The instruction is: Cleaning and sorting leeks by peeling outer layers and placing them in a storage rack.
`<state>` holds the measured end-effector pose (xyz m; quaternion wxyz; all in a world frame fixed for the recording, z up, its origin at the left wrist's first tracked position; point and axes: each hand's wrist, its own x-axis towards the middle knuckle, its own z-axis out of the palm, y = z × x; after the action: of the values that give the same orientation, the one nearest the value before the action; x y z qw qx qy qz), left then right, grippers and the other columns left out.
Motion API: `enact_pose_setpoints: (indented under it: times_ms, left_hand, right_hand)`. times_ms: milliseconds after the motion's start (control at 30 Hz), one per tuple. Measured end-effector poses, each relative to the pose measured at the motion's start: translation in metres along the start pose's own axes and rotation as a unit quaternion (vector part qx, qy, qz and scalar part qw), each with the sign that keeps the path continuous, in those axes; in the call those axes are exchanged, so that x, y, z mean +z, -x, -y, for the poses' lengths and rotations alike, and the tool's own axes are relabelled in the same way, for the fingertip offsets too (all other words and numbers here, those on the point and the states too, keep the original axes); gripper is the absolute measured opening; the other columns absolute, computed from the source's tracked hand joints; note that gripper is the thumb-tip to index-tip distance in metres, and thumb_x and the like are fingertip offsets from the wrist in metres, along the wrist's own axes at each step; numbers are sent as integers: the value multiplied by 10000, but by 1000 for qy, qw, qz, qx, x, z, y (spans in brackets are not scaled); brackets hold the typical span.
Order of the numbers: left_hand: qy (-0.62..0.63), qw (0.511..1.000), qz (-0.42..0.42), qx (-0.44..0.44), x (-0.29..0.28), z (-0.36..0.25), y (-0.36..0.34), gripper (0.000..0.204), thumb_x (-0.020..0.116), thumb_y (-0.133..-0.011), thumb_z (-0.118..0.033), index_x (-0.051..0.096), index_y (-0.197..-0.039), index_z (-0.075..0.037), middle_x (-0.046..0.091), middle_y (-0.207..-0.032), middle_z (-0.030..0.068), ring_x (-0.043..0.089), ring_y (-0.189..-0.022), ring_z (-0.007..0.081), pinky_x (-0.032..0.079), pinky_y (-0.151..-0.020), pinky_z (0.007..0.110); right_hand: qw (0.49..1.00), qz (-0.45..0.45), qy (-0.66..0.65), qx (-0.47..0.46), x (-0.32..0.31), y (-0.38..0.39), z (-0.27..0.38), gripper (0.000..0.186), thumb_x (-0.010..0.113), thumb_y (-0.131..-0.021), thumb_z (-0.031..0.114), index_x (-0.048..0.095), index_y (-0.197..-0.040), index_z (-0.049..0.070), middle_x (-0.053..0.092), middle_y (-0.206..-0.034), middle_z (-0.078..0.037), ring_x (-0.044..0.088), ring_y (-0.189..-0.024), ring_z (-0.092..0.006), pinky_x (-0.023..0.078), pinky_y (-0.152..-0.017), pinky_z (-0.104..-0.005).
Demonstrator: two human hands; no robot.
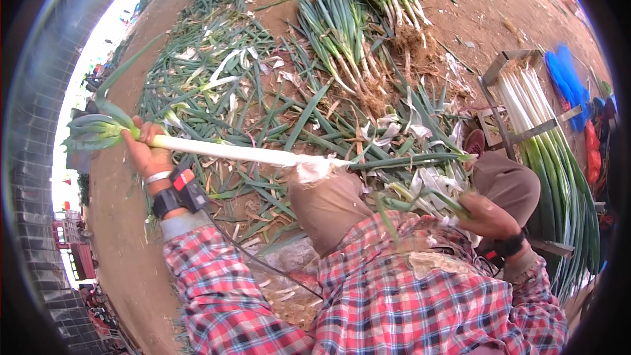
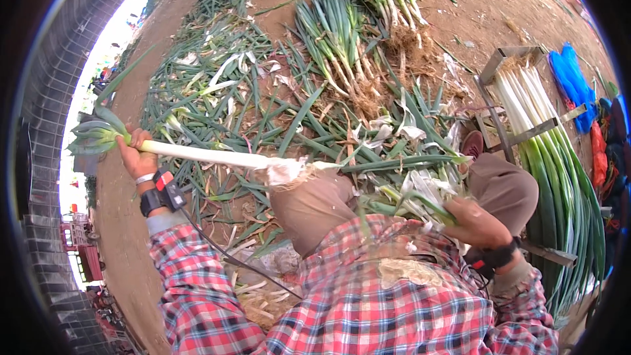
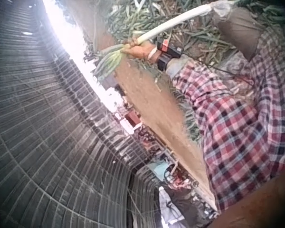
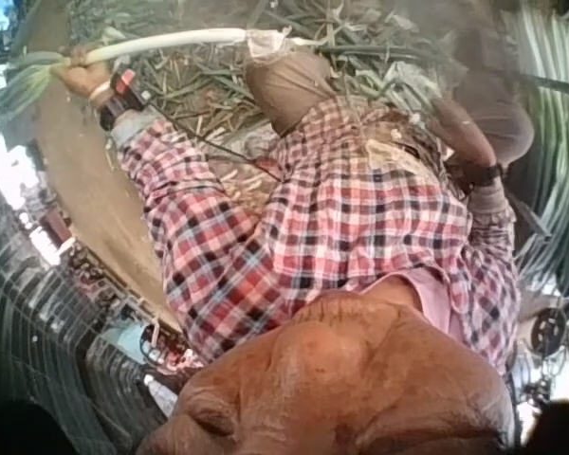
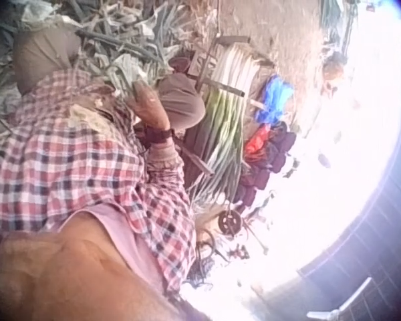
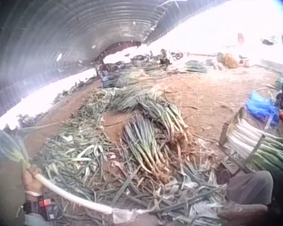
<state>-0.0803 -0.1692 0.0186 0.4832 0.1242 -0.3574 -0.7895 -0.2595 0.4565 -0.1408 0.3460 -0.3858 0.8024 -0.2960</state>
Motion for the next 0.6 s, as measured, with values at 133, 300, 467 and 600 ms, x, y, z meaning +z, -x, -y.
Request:
enact_pose_setpoints:
  times_ms: [133, 300, 467, 600]
  left_hand:
    - [146, 980, 132, -21, 37, 18, 36, 505, 432, -998, -441, 497, -1084, 52, 389, -656, 13, 380, -500, 84, 361, -457, 231]
    - [295, 905, 297, -68, 76, 45, 51, 599, 481, -980, -427, 440, -1280, 90, 453, -757, 23, 421, -506, 70, 379, -454, 227]
    - [167, 953, 241, -75, 92, 33, 62, 629, 597, -912, -437, 445, -1273, 54, 449, -786, 5, 427, -550, 82, 409, -533, 245]
    - [-22, 995, 101, 1, 76, 32, 73, 654, 632, -866, -501, 481, -1192, 46, 420, -745, -4, 388, -535, 91, 377, -519, 247]
  right_hand:
    - [973, -105, -103, -177, -9, -88, 84, 458, 683, -845, 143, 520, -1258, 35, 575, -1122, -165, 626, -916, -236, 505, -780, -374]
    - [912, 61, -289, -286, 8, -142, 150, 494, 695, -870, 183, 505, -1305, 46, 579, -1152, -139, 609, -870, -210, 507, -793, -343]
    - [933, -68, -87, -343, 30, -144, 145, 240, 710, -831, 160, 581, -982, 25, 519, -887, -123, 559, -728, -300, 444, -632, -385]
    - [928, -186, -33, -320, 43, -143, 136, 234, 693, -813, 114, 563, -985, 23, 515, -865, -135, 566, -747, -337, 459, -641, -412]
